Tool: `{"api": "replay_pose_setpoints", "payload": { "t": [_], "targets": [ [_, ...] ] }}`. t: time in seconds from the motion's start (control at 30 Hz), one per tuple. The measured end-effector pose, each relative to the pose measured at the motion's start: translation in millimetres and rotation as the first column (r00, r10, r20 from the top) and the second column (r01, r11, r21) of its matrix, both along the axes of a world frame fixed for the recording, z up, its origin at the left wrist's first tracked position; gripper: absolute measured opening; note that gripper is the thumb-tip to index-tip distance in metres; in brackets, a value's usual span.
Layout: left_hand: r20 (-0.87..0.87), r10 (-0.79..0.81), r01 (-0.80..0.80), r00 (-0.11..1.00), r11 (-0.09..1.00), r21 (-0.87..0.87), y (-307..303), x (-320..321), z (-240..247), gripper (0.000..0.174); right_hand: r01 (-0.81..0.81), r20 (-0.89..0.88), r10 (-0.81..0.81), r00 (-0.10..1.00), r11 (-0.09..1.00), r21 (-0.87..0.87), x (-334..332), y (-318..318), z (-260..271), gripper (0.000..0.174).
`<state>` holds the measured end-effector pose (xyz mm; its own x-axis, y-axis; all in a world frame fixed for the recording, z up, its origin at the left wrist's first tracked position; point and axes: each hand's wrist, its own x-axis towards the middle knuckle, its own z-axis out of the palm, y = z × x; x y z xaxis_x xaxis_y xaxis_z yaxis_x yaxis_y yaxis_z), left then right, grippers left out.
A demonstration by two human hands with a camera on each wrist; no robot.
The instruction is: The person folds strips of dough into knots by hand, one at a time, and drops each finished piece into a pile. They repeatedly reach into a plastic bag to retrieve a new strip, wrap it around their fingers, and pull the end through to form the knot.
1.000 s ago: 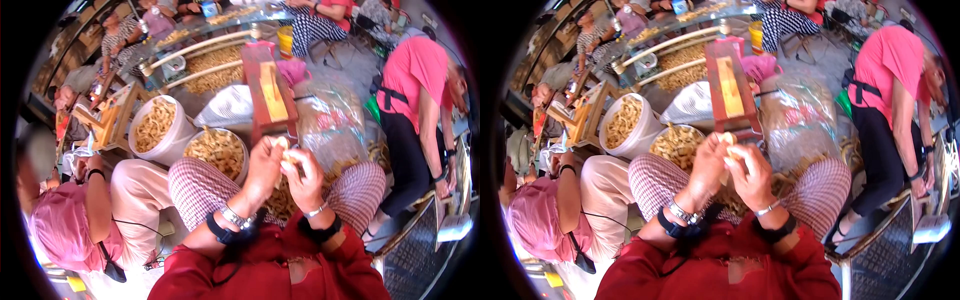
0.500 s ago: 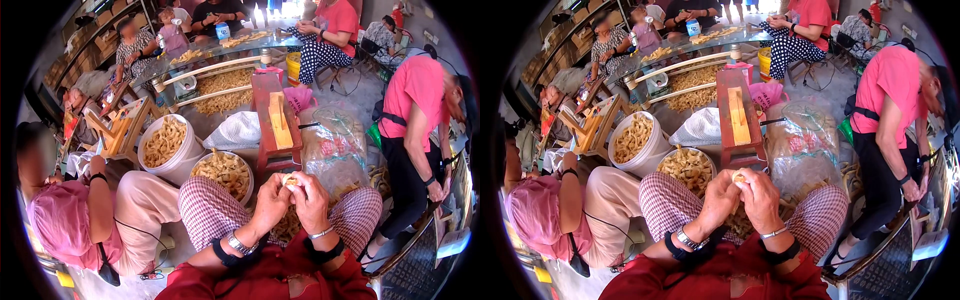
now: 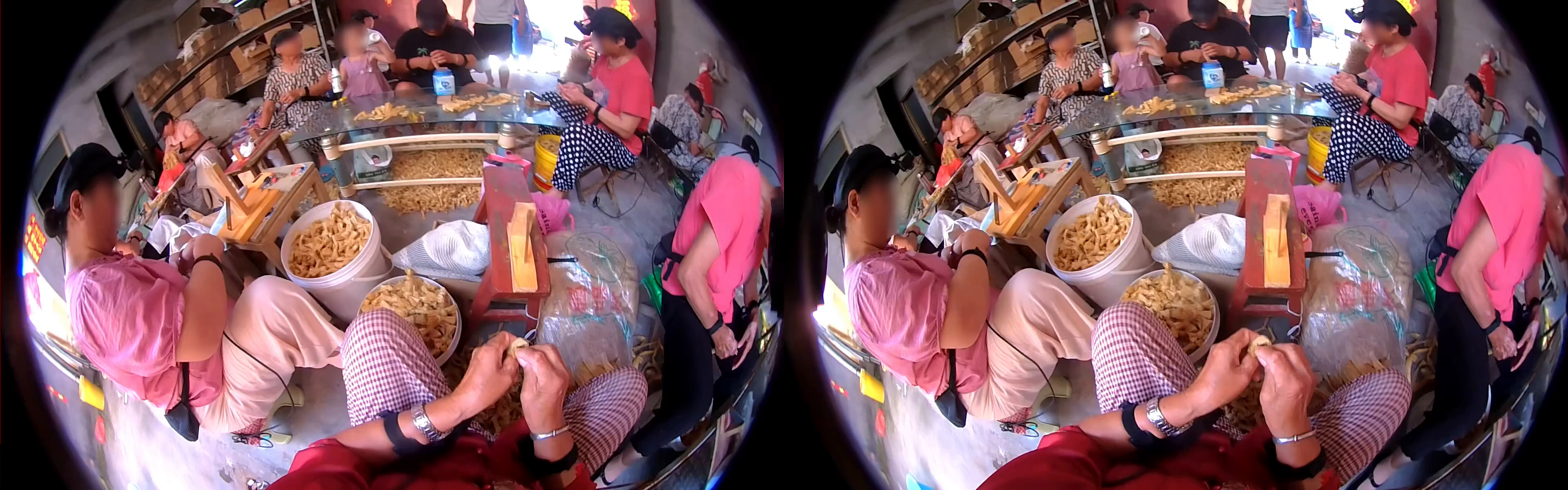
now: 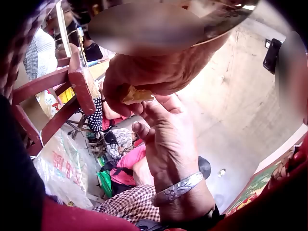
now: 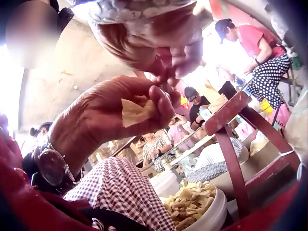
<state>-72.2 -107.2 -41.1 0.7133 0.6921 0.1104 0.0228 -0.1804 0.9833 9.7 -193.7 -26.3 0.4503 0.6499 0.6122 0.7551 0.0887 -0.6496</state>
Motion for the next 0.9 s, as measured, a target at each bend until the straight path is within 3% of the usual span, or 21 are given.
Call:
{"api": "replay_pose_setpoints", "payload": {
  "t": [0.07,0.17,0.2,0.23,0.3,0.43,0.8,0.9],
  "targets": [
    [-0.004,0.060,-0.059,0.998,0.986,0.154,-0.7,-1.6,-7.3,0.012,0.011,-0.025,-0.012,1.000,0.999,-0.053,-2.6,0.0,0.9,0.011],
    [-0.020,0.055,-0.048,0.998,0.969,0.244,0.5,-4.2,-4.6,0.015,0.018,-0.154,-0.027,0.988,0.998,-0.060,-2.6,1.9,-2.3,0.008],
    [0.025,0.054,-0.059,0.998,0.954,0.296,0.8,-4.3,-1.9,0.016,-0.049,-0.386,0.016,0.922,0.996,-0.076,0.1,0.1,-14.8,0.014],
    [0.034,0.026,-0.035,0.999,0.955,0.293,1.0,-4.9,0.3,0.015,-0.073,-0.528,0.083,0.845,0.997,0.041,3.3,3.0,-24.6,0.025],
    [0.050,-0.034,0.018,0.998,0.957,0.289,1.5,-6.4,3.6,0.014,-0.139,-0.650,0.177,0.740,0.984,0.110,11.1,2.2,-24.3,0.032],
    [0.058,-0.110,0.091,0.992,0.957,0.274,1.8,-6.6,3.8,0.016,-0.250,-0.780,0.144,0.609,0.968,-0.017,12.1,-5.5,-9.0,0.024],
    [0.009,-0.116,0.109,0.993,0.952,0.287,-7.5,-9.6,16.5,0.023,-0.117,-0.593,0.089,0.800,0.993,-0.008,16.3,-2.3,-32.5,0.016],
    [-0.145,-0.160,0.192,0.976,0.952,0.238,-10.9,-11.5,26.1,0.028,-0.060,-0.584,0.024,0.811,0.997,-0.043,14.7,-7.3,-29.2,0.015]
  ]
}}
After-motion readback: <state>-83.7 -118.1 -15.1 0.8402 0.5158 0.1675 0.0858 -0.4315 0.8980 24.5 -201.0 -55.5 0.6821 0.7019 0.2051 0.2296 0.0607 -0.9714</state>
